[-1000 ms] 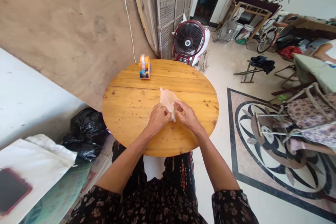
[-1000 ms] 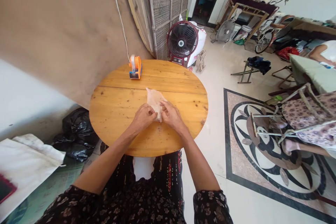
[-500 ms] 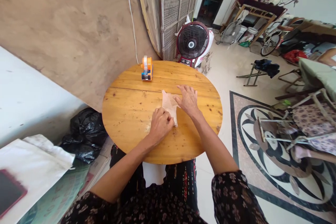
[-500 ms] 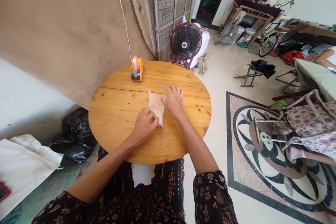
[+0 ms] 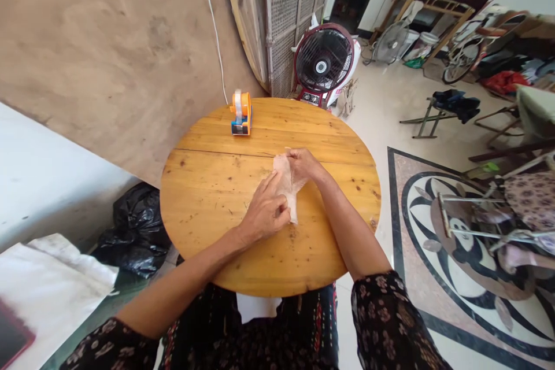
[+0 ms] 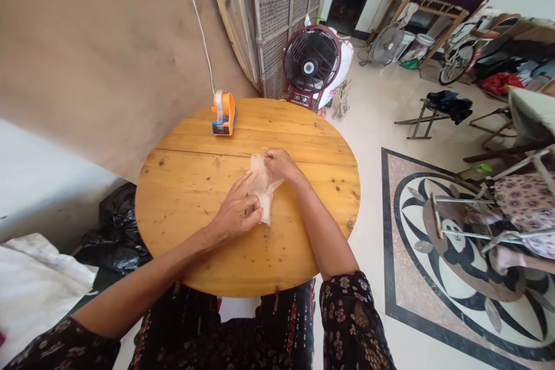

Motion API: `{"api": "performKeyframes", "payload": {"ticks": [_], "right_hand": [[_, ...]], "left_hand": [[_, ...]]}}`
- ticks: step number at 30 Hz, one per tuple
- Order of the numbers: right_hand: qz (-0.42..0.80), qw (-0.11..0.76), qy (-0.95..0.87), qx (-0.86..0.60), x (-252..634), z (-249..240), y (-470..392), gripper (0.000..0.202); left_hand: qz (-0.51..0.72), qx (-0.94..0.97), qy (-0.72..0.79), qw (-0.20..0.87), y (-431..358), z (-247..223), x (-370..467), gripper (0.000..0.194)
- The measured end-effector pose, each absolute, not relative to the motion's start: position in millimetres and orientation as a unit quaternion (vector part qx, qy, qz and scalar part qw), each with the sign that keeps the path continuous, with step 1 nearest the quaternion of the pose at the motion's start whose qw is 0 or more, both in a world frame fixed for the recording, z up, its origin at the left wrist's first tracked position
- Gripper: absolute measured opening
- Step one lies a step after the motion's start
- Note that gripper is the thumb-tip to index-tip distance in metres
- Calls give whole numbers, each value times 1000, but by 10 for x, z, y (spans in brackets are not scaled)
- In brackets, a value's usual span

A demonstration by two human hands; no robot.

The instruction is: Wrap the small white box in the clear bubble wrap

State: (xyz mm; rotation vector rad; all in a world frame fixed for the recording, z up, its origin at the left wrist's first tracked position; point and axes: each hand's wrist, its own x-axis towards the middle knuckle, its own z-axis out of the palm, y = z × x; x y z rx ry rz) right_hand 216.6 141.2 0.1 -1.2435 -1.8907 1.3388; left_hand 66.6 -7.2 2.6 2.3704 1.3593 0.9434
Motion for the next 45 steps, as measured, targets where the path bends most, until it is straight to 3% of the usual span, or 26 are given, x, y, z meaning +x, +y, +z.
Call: {"api": "performKeyframes", "payload": {"ticks": [9, 21, 31, 37, 45], "right_hand": [[583, 242, -633, -449, 2291, 5, 1506, 22], [555, 243, -642, -469, 2216, 33, 1459, 23], [468, 241, -708, -471, 2190, -35, 1501, 25], [363, 255, -733, -516, 2138, -164, 1550, 10], [265, 234, -753, -556, 2460, 96, 1434, 23]], "left_hand": [[248, 825, 463, 209, 82, 82, 657, 12], [127, 849, 415, 301, 334, 271, 590, 9], [84, 824, 427, 363, 468, 380, 608, 12], [103, 818, 422, 377, 521, 342, 601, 18], [124, 813, 424, 379, 508, 306, 598, 18]]}}
